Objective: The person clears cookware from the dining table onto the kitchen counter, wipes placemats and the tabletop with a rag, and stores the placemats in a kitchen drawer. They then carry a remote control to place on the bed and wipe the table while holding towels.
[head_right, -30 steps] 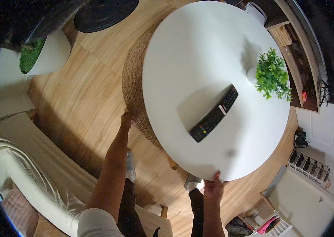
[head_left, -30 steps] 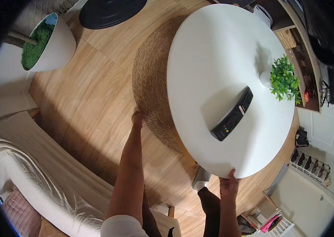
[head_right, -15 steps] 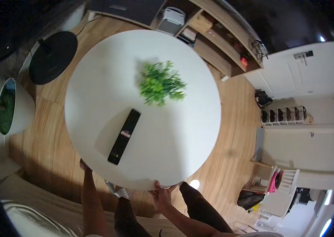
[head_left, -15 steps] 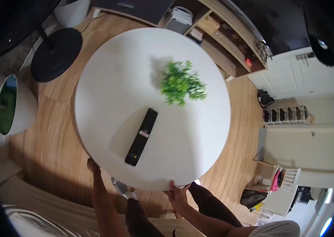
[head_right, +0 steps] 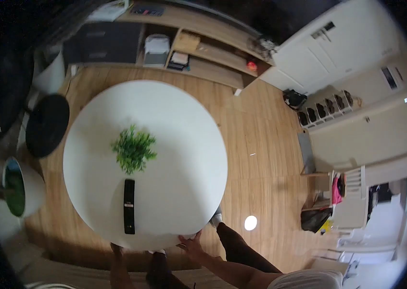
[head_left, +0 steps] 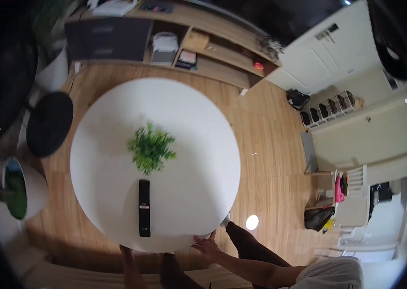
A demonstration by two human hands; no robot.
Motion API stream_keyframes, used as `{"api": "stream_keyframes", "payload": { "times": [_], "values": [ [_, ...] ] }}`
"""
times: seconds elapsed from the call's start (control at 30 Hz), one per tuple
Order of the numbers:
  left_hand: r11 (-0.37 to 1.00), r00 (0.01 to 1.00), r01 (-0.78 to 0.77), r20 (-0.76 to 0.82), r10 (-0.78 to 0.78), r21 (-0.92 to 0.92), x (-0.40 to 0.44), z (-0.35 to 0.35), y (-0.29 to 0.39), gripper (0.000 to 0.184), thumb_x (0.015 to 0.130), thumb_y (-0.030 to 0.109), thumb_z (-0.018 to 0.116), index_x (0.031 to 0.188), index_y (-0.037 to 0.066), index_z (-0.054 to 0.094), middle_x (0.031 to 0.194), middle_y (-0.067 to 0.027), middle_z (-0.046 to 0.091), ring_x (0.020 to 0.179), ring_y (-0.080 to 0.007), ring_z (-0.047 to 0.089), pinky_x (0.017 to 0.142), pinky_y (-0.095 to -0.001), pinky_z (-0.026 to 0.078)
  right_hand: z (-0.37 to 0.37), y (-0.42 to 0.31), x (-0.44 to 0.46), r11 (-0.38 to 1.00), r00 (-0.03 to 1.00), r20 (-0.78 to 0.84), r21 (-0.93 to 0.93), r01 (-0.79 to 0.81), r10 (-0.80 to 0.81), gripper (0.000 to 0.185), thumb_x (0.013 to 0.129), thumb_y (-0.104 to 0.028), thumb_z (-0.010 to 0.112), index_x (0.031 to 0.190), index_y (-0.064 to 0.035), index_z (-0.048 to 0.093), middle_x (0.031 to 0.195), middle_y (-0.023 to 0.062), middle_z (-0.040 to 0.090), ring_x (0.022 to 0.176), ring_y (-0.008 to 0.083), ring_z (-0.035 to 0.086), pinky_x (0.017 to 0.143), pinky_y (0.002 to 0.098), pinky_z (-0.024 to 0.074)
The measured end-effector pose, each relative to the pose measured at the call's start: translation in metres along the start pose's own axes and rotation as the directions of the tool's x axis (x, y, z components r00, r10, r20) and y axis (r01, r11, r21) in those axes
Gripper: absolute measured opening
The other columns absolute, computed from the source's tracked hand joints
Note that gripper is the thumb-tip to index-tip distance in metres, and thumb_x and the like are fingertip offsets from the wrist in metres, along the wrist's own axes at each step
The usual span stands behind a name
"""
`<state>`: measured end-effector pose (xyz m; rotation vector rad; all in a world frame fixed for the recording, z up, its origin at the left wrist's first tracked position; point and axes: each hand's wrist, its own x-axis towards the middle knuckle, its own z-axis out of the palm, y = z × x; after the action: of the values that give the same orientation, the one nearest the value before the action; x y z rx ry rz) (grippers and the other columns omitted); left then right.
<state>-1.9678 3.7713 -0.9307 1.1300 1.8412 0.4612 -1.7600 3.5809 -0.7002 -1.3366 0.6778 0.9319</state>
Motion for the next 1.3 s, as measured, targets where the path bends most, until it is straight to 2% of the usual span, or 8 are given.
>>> {"api": "stream_keyframes", "payload": {
  "times": [0.07,0.1,0.17,0.23,0.37,0.67,0.83,1.3],
  "values": [
    [0.995,0.991,-0.073,0.118,0.065,0.062,-0.029,-0.004,0.038,0.02,0.087,0.022,0.054,0.079,0.005,0.061,0.072,-0.0077,0.062,0.06,-0.0172,0.055,0.053,-0.0338,0.045,-0.035,-0.017,-0.012,0.925,0.933,0.056,-0.161,-0.344,0.356,0.093,0.087,-0.008,0.059,0.138,-0.043,-0.01,0.119,0.0138,0.049,0.104,0.026,0.054,0.084,0.0388,0.0489],
    [0.988,0.973,-0.127,0.205,0.105,0.092,-0.047,-0.005,0.065,0.02,0.087,0.022,0.054,0.079,0.005,0.061,0.072,-0.0078,0.062,0.06,-0.0173,0.055,0.053,-0.0338,0.045,-0.075,-0.027,-0.018,0.808,0.907,0.393,-0.578,0.115,0.152,0.089,0.089,-0.008,0.057,0.141,-0.0387,-0.008,0.121,0.0132,0.05,0.104,0.0256,0.054,0.085,0.0384,0.0483],
    [0.955,0.894,-0.264,0.405,0.19,0.136,-0.082,-0.001,0.122,0.02,0.087,0.022,0.054,0.079,0.005,0.061,0.073,-0.0079,0.062,0.06,-0.0175,0.055,0.053,-0.0339,0.045,-0.143,-0.069,-0.051,0.548,0.86,0.509,-0.715,0.435,-0.018,0.052,0.088,-0.014,0.056,0.128,-0.0228,0.025,0.117,0.0128,0.054,0.104,0.0258,0.055,0.086,0.039,0.0473],
    [0.901,0.763,-0.406,0.598,0.243,0.151,-0.126,0.014,0.181,0.02,0.086,0.022,0.054,0.079,0.005,0.061,0.073,-0.008,0.063,0.06,-0.0177,0.055,0.053,-0.0339,0.046,-0.227,-0.121,-0.102,0.243,0.889,0.407,-0.859,0.451,-0.209,0.032,0.086,-0.021,0.055,0.116,-0.0068,0.057,0.113,0.0124,0.058,0.103,0.026,0.057,0.087,0.0396,0.0463],
    [0.76,0.435,-0.636,0.875,0.21,0.134,-0.264,0.072,0.288,0.019,0.086,0.021,0.055,0.08,0.005,0.062,0.073,-0.0083,0.063,0.06,-0.0181,0.056,0.054,-0.0339,0.046,-0.365,-0.22,-0.268,-0.238,0.988,-0.149,-0.962,-0.135,0.042,0.032,0.08,-0.037,0.059,0.078,-0.0046,0.061,0.08,0.0133,0.062,0.083,0.0233,0.062,0.071,0.0378,0.0479],
    [0.375,-0.19,-0.918,0.973,-0.13,-0.129,-0.676,0.243,0.388,0.018,0.084,0.02,0.056,0.082,0.004,0.062,0.073,-0.0088,0.063,0.06,-0.019,0.057,0.055,-0.034,0.047,-0.56,-0.171,-0.395,0.565,0.954,-0.259,-0.814,-0.133,-0.149,0.03,0.078,-0.034,0.06,0.082,-0.005,0.062,0.084,0.0135,0.062,0.084,0.0243,0.061,0.072,0.0375,0.0476],
    [0.242,-0.368,-0.924,0.862,-0.35,-0.296,-0.861,0.301,0.365,0.017,0.084,0.019,0.056,0.082,0.003,0.062,0.073,-0.0091,0.063,0.06,-0.0195,0.058,0.055,-0.034,0.048,-0.597,-0.084,-0.494,0.815,0.853,-0.517,-0.463,-0.348,0.071,0.028,0.077,-0.033,0.061,0.083,-0.0052,0.062,0.086,0.0137,0.062,0.085,0.0248,0.061,0.072,0.0373,0.0475],
    [0.028,-0.374,-0.776,0.424,-0.825,-0.631,-1.254,0.432,0.248,0.017,0.082,0.018,0.057,0.085,0.002,0.063,0.073,-0.01,0.064,0.06,-0.021,0.06,0.057,-0.0341,0.049,-0.585,-0.069,-0.619,0.662,0.447,-0.488,0.552,-0.507,0.75,0.027,0.075,-0.029,0.062,0.088,-0.0057,0.064,0.092,0.014,0.061,0.087,0.0263,0.06,0.073,0.0368,0.0471]
  ]
}}
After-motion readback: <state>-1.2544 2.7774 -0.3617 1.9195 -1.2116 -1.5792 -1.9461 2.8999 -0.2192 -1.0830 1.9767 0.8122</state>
